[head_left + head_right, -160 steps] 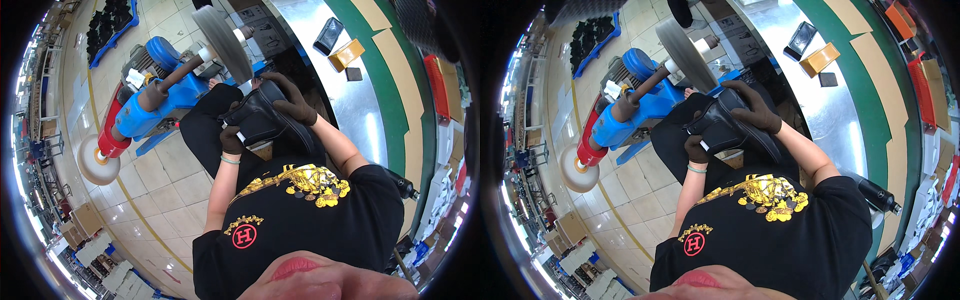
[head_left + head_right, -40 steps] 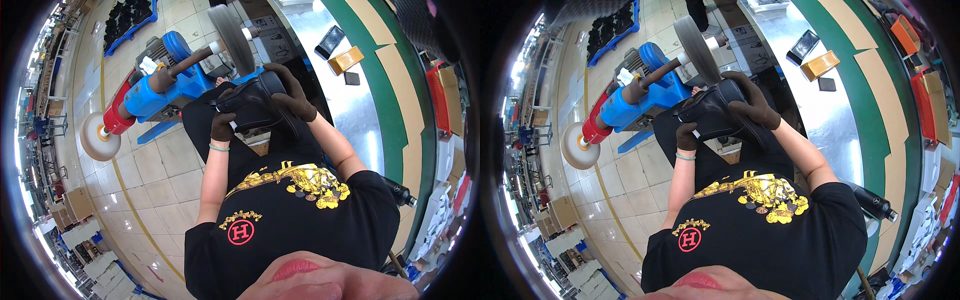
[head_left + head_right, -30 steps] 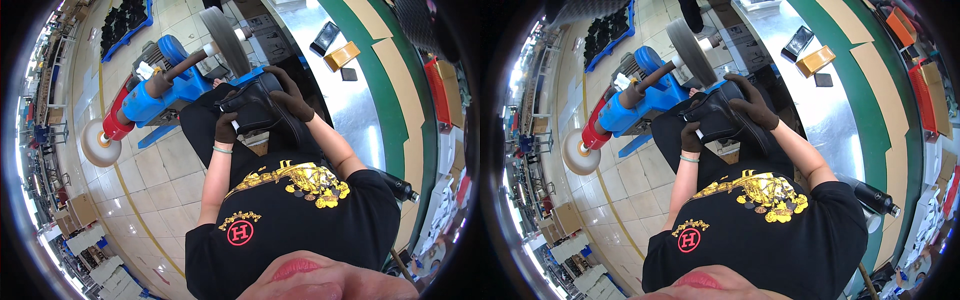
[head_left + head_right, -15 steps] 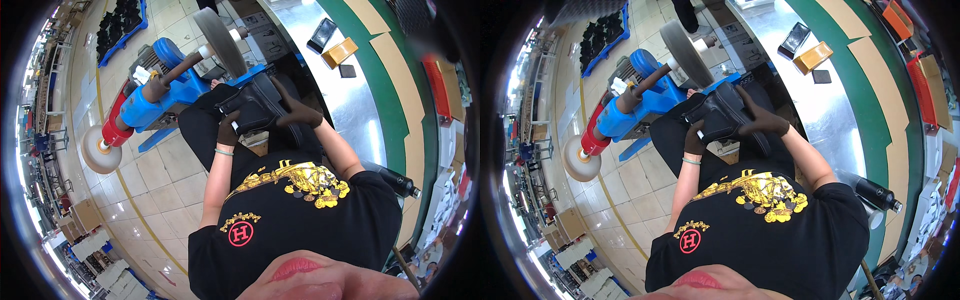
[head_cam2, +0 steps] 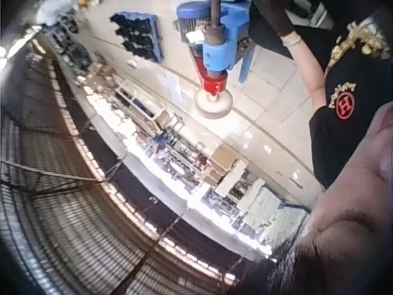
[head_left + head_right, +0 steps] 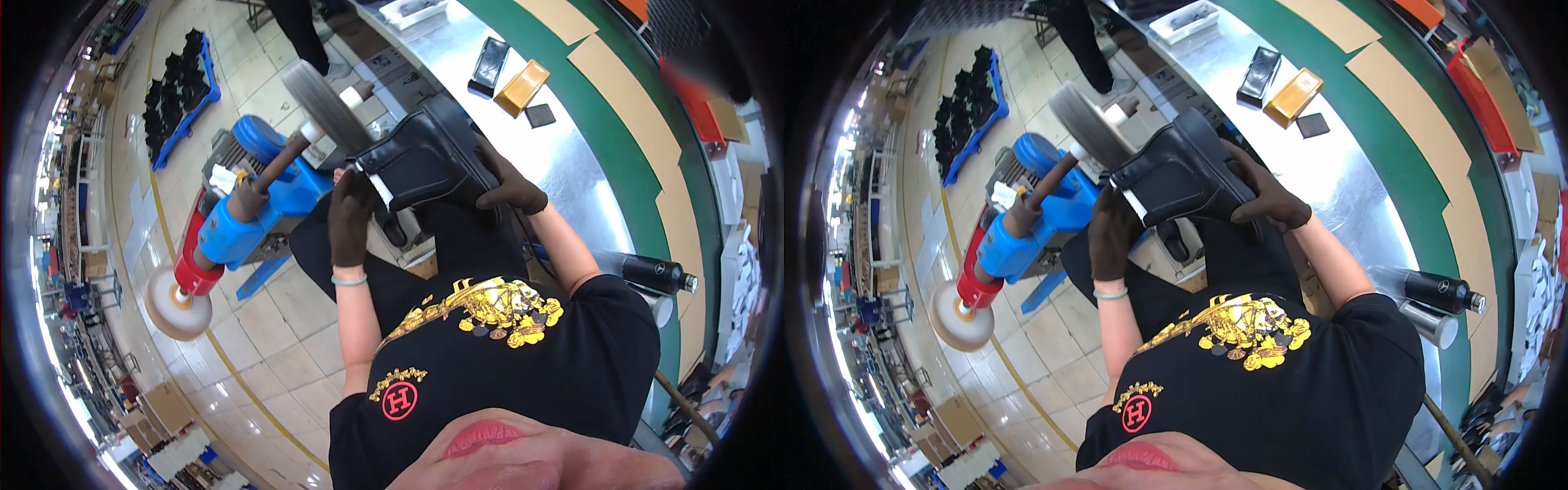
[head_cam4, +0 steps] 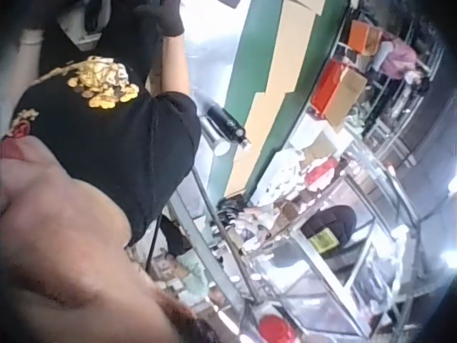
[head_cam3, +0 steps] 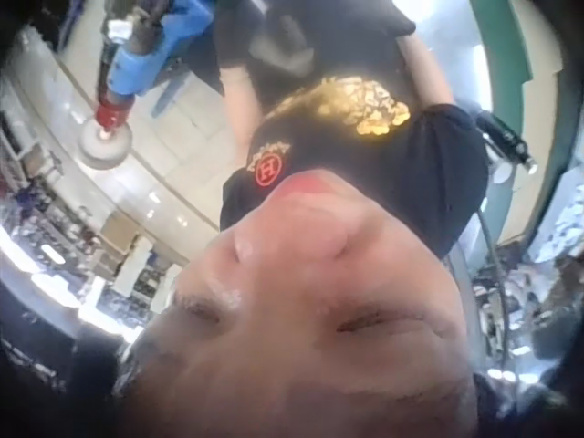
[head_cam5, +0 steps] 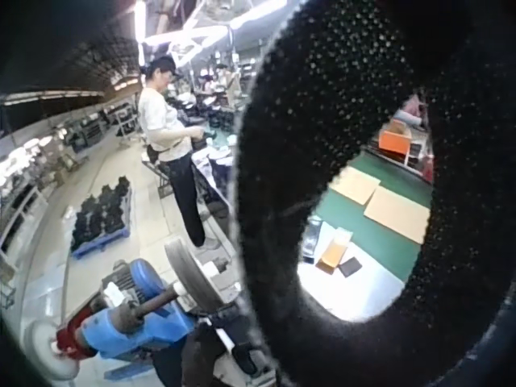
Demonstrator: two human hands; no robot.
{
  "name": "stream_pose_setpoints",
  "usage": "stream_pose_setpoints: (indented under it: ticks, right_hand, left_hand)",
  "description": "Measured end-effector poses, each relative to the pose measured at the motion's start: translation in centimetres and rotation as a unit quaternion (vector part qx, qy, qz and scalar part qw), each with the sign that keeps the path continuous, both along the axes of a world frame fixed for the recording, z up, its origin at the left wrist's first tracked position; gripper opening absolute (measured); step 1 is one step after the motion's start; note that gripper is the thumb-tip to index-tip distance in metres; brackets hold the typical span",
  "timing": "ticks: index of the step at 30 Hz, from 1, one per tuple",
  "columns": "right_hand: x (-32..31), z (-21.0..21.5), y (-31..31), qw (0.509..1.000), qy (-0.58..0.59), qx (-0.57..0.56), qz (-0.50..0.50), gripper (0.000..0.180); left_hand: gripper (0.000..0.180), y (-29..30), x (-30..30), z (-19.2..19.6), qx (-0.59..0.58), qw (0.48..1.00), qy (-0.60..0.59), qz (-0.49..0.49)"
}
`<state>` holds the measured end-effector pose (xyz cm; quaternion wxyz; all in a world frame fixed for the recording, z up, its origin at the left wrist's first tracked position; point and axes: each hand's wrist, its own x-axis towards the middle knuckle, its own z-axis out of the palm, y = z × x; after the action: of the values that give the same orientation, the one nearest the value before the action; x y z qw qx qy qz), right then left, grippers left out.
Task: Polishing the edges of black boots using an industrial polishing machine.
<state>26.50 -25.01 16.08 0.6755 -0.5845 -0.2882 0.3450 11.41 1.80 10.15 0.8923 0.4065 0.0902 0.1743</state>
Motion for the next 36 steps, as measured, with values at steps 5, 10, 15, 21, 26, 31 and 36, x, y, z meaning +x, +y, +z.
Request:
stream_pose_setpoints:
  ticks: [5, 10, 15, 21, 26, 31, 36]
  right_hand:
    - [2.4, 3.3, -0.6, 0.990, -0.011, 0.012, -0.142, 0.118]
    - [6.0, 0.6, 0.4, 0.967, -0.089, 0.060, -0.232, 0.119]
    - [7.1, 0.1, 1.7, 0.951, -0.120, 0.046, -0.280, 0.120]
    - [7.0, -0.3, 3.5, 0.946, -0.136, 0.042, -0.291, 0.117]
    - [7.6, -1.4, 4.3, 0.942, -0.127, 0.026, -0.309, 0.112]
    - [6.8, -1.3, 4.0, 0.954, -0.022, -0.010, -0.299, 0.105]
    - [4.2, -1.6, 2.4, 0.957, 0.058, -0.132, -0.251, 0.097]
  left_hand:
    - [0.031, 4.4, -2.8, 0.8, 0.467, 0.848, 0.162, 0.193]
    - [0.026, 6.3, -5.2, -1.2, 0.501, 0.772, 0.221, 0.323]
    - [0.021, 6.6, -6.7, -3.9, 0.673, 0.655, 0.206, 0.275]
    - [0.016, 5.7, -6.0, -2.7, 0.695, 0.634, 0.214, 0.263]
    - [0.014, 5.6, -5.7, -2.4, 0.711, 0.620, 0.220, 0.248]
    - [0.018, 5.6, -6.0, -1.5, 0.712, 0.636, 0.212, 0.207]
    - [0.036, 3.4, -4.8, -2.7, 0.294, 0.935, 0.199, 0.022]
